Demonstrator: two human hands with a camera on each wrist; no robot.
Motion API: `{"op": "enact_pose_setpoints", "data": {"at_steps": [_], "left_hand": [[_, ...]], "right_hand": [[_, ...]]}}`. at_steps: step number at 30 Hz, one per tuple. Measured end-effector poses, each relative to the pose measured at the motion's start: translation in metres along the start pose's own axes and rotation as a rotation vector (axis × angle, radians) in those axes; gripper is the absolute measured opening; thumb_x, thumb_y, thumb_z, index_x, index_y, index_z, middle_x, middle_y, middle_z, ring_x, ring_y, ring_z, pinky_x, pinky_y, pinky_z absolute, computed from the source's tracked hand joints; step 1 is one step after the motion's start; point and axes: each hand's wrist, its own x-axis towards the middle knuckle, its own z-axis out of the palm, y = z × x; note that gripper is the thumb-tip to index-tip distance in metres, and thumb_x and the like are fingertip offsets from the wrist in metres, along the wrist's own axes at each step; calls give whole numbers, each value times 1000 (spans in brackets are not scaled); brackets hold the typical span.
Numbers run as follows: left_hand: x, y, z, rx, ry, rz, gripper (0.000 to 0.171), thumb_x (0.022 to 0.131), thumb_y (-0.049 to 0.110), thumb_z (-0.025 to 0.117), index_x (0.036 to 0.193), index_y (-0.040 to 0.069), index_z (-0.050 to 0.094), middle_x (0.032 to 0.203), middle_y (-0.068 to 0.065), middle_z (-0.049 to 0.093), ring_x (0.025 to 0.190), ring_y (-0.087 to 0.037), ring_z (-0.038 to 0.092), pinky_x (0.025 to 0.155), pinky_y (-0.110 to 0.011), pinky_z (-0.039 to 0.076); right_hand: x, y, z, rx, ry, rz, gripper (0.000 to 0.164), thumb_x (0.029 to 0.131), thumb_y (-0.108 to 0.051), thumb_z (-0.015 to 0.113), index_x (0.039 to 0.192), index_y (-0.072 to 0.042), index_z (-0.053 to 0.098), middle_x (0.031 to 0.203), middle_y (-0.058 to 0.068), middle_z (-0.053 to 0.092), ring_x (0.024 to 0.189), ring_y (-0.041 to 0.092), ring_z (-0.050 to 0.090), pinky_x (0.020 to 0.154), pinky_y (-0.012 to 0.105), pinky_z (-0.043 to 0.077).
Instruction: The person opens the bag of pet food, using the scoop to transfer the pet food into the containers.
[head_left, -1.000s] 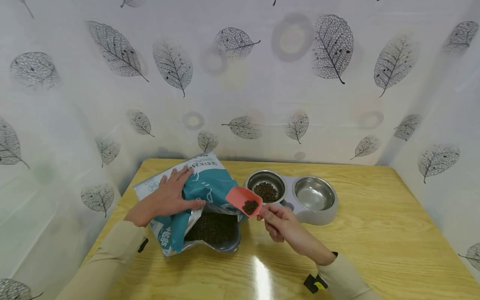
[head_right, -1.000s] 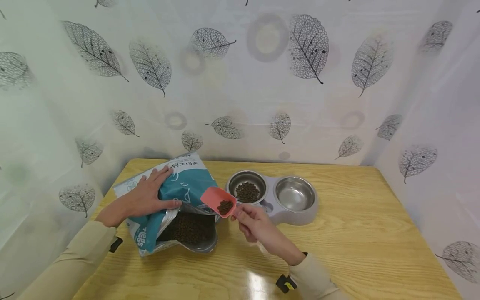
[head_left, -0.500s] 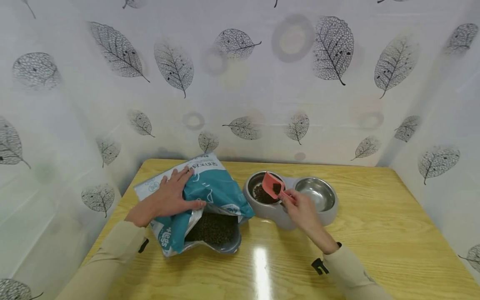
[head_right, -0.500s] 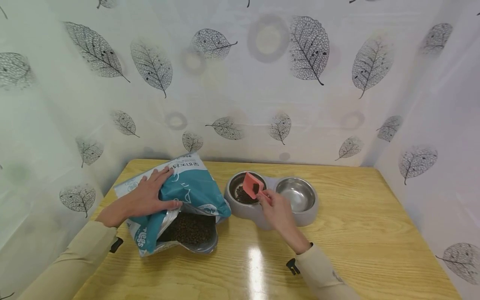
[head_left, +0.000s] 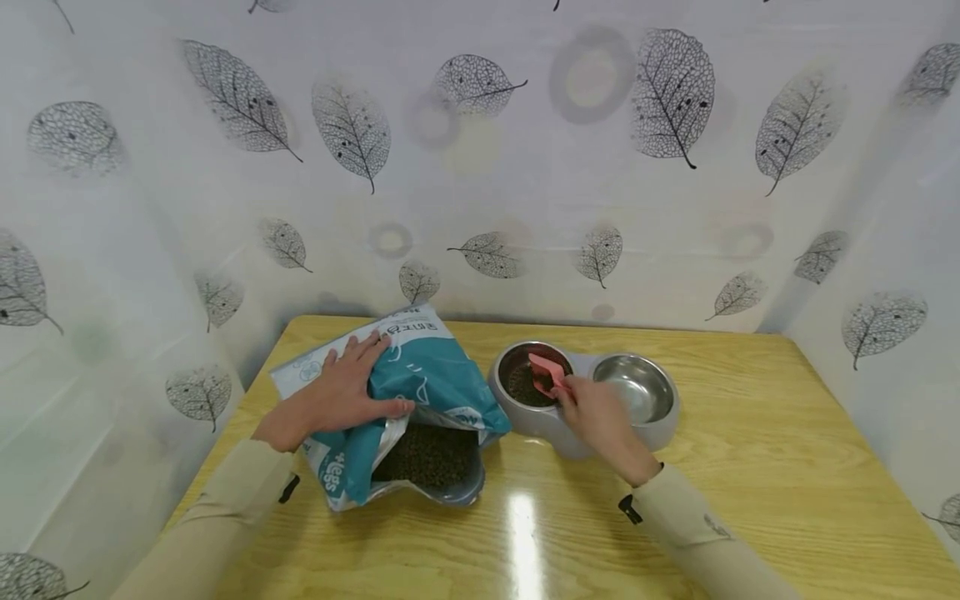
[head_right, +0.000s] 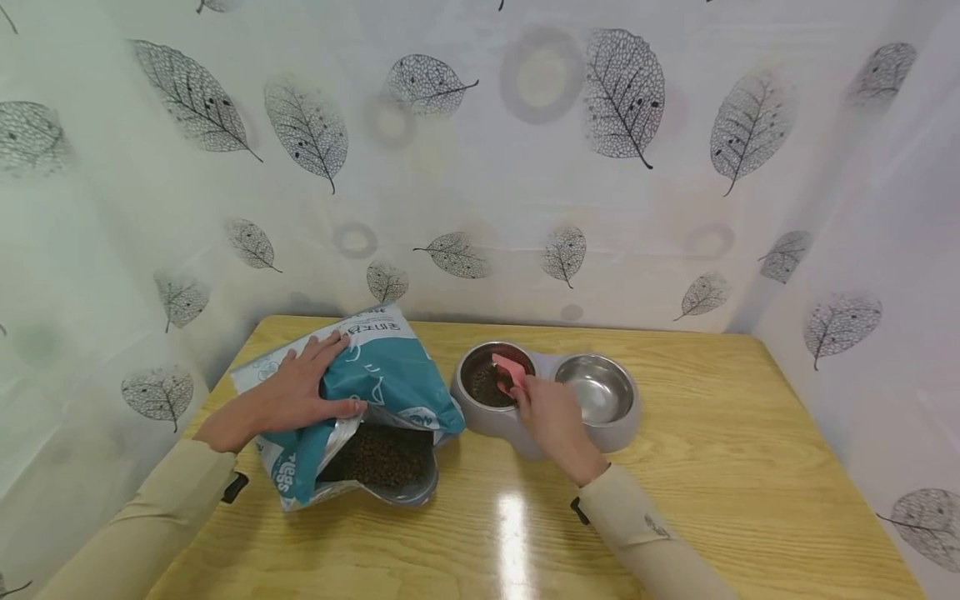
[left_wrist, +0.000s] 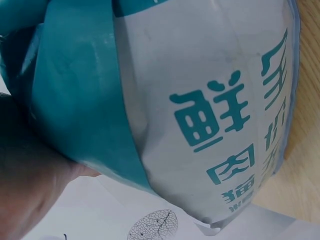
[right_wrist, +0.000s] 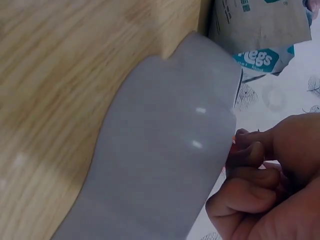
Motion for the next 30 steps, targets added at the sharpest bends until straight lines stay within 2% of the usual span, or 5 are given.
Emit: {"op": "enact_pose_setpoints", "data": {"at_steps": [15, 19, 22, 27, 30], "left_hand": [[0, -1, 1, 10, 10, 1, 112, 88, 74, 60, 165, 7, 15, 172, -21, 13, 155, -56, 7, 120, -77, 6], [0, 0, 2, 2, 14, 4, 112, 87, 73, 62, 165, 7, 16, 171, -21, 13, 155, -56, 6, 120, -77, 5], [-1, 1, 4, -6, 11, 6, 112, 87, 73, 63, 165, 7, 16, 171, -22, 13, 155, -56, 5, 120, -77, 5], [-1, 0, 5, -2, 15, 5, 112, 87, 73, 62, 165, 8, 17, 171, -22, 14, 155, -55, 5, 120, -77, 5], [-1, 0, 4, 1, 21, 4, 112, 87, 74, 62, 165, 7, 17, 171, -22, 14, 155, -56, 6, 120, -77, 5]], "right_hand": [[-3, 6, -14, -114, -6, 23, 15, 101, -15, 63, 89, -6, 63, 60, 5, 54, 50, 17, 48, 41, 30, 38], [-5, 5, -24, 166, -81, 96, 20, 104, -18, 58, 91, -5, 65, 65, 2, 55, 56, 13, 46, 49, 27, 38], [-9, 6, -35, 447, -207, 101, 29, 108, -21, 52, 94, 0, 67, 66, 1, 53, 56, 8, 44, 52, 24, 38], [-20, 3, -52, 861, -543, -11, 37, 113, -23, 40, 96, 4, 58, 62, -4, 40, 49, 2, 31, 44, 21, 28], [-26, -8, -54, 910, -664, -85, 37, 113, -22, 40, 93, 2, 58, 61, -8, 38, 48, 0, 30, 43, 20, 27]]}}
